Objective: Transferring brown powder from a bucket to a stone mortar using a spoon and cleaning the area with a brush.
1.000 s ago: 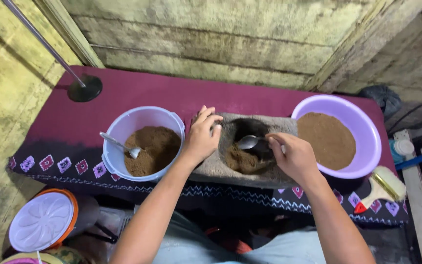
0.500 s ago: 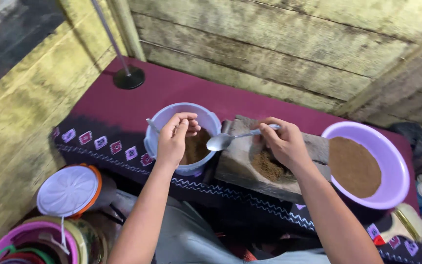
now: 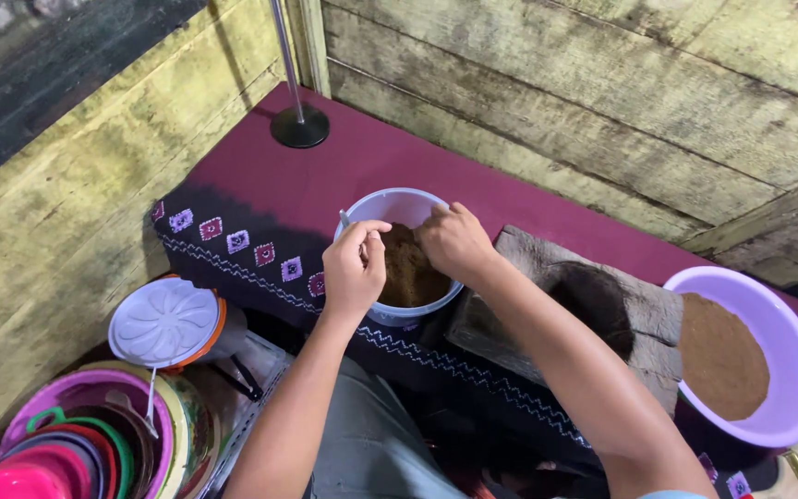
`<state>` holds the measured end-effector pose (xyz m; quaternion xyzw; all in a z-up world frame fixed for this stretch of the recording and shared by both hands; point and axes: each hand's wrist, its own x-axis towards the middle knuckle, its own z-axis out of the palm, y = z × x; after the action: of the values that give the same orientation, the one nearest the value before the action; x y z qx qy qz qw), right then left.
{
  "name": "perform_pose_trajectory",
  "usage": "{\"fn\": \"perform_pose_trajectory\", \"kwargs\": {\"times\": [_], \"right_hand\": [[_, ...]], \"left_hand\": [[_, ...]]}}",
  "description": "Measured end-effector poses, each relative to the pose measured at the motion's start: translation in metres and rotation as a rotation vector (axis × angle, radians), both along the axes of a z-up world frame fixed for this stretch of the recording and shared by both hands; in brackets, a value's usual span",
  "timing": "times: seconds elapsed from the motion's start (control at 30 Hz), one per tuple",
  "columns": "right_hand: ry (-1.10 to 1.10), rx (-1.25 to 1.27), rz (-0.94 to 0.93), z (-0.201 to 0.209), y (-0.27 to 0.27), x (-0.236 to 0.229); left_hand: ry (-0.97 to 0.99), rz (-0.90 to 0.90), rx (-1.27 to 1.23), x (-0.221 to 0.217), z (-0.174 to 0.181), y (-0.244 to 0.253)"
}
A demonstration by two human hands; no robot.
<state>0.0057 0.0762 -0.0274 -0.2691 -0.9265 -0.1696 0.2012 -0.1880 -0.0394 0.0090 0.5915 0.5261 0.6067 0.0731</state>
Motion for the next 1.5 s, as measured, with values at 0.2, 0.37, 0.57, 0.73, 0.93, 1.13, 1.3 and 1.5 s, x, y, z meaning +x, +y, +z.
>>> {"fn": "perform_pose_trajectory", "kwargs": {"times": [0.2, 0.37, 0.57, 0.73, 0.93, 1.13, 1.3, 1.5], "right_hand": [[-0.094, -0.223, -0.117, 0.018, -0.025, -0.006], [-0.013, -0.309, -0.120, 0.026, -0.024, -0.020], [-0.147, -0.708, -0.164, 0.042, -0.039, -0.022], [-0.019, -0.834, -0.240, 0.057, -0.042, -0.017], [0.103, -0.906, -0.355, 0.065, -0.031, -0.010], [0.265, -0.883, -0.313, 0.122, -0.038, -0.002], [0.322, -0.869, -0.278, 0.168, -0.035, -0.003], [0.363, -0.970, -0.357, 0.200, -0.034, -0.004]], "left_hand": [[-0.101, -0.012, 0.026, -0.003, 0.000, 0.001], [-0.135, -0.014, 0.042, -0.003, 0.001, -0.001], [-0.129, -0.006, 0.054, -0.003, 0.000, -0.001], [-0.130, -0.012, -0.011, -0.004, -0.004, 0.003], [-0.182, -0.053, -0.061, -0.005, 0.002, 0.003], [-0.187, -0.139, -0.118, -0.010, 0.015, 0.003], [-0.357, -0.219, -0.279, -0.011, 0.025, 0.005], [-1.218, -0.439, -0.422, 0.011, -0.001, 0.024]]}}
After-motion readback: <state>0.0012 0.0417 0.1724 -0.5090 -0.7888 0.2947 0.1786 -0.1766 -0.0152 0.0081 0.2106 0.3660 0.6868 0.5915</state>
